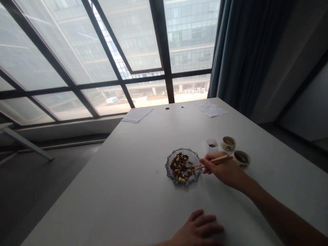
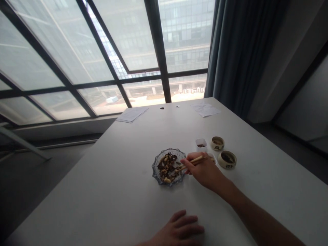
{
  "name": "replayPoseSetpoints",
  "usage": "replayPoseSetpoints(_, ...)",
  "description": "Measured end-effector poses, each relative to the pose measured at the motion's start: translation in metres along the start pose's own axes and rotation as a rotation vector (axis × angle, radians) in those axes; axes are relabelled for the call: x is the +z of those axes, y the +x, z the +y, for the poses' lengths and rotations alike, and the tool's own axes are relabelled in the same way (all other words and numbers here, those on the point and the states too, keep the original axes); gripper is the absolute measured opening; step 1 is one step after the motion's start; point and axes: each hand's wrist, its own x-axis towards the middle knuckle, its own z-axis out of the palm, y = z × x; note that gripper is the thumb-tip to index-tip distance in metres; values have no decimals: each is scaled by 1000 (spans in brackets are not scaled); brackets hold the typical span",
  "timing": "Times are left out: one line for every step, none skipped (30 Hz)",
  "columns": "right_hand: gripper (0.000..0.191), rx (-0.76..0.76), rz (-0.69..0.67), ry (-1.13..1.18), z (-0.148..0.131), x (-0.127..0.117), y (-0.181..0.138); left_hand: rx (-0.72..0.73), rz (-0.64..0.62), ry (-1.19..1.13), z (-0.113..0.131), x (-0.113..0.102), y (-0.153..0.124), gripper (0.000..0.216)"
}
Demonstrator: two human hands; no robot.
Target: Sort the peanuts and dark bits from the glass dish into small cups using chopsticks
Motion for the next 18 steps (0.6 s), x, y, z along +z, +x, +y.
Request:
replayPoseSetpoints(40,-11,-10,-5,0,3,0,3,4,2,0,1,0,29)
replayPoseSetpoints(39,-23,-18,-6,1,5,0,5,5,2,0,1,0,29)
replayPoseSetpoints(39,-32,-24,-6,1,7,0,5,2,2,0,2,0,29)
replayPoseSetpoints(38,-36,-27,-7,2,9,1,6,-2,3,0,2,0,29)
replayPoseSetpoints(37,-38,-29,-10,3,11,1,7,-10,5,0,3,0,29)
replayPoseSetpoints(37,-38,-28,-11,4,12,2,7,-25,7,0,3,0,27)
replayPoseSetpoints(37,-39,-25,-11,5,13,3,7,-42,10,0,3,0,25)
replayPoseSetpoints(36,-40,-24,-9,6,14,3,6,-59,12,1,3,1,23)
replayPoseSetpoints(37,-42,-24,-9,7,14,4,6,-76,13,1,2,1,21)
replayPoseSetpoints(37,-46,-25,-9,7,15,4,7,-87,13,1,2,2,20)
replayPoseSetpoints(38,-52,-27,-10,8,15,5,7,-90,13,1,1,2,20)
replayPoseSetpoints(39,-56,-30,-12,9,15,5,8,-85,12,1,1,2,21)
replayPoseSetpoints(41,-58,-31,-13,9,16,5,8,-78,12,1,0,3,22)
replayPoseSetpoints(42,-57,-30,-12,9,16,5,7,-69,11,1,0,3,23)
replayPoseSetpoints(43,-56,-28,-9,9,16,5,4,-60,10,1,-1,3,23)
replayPoseSetpoints(43,-54,-27,-6,9,16,5,3,-52,9,1,-1,2,23)
replayPoseSetpoints(43,-54,-26,-6,8,16,5,4,-50,8,1,0,2,22)
replayPoseSetpoints(43,-56,-21,-9,6,14,4,6,-47,7,1,0,2,21)
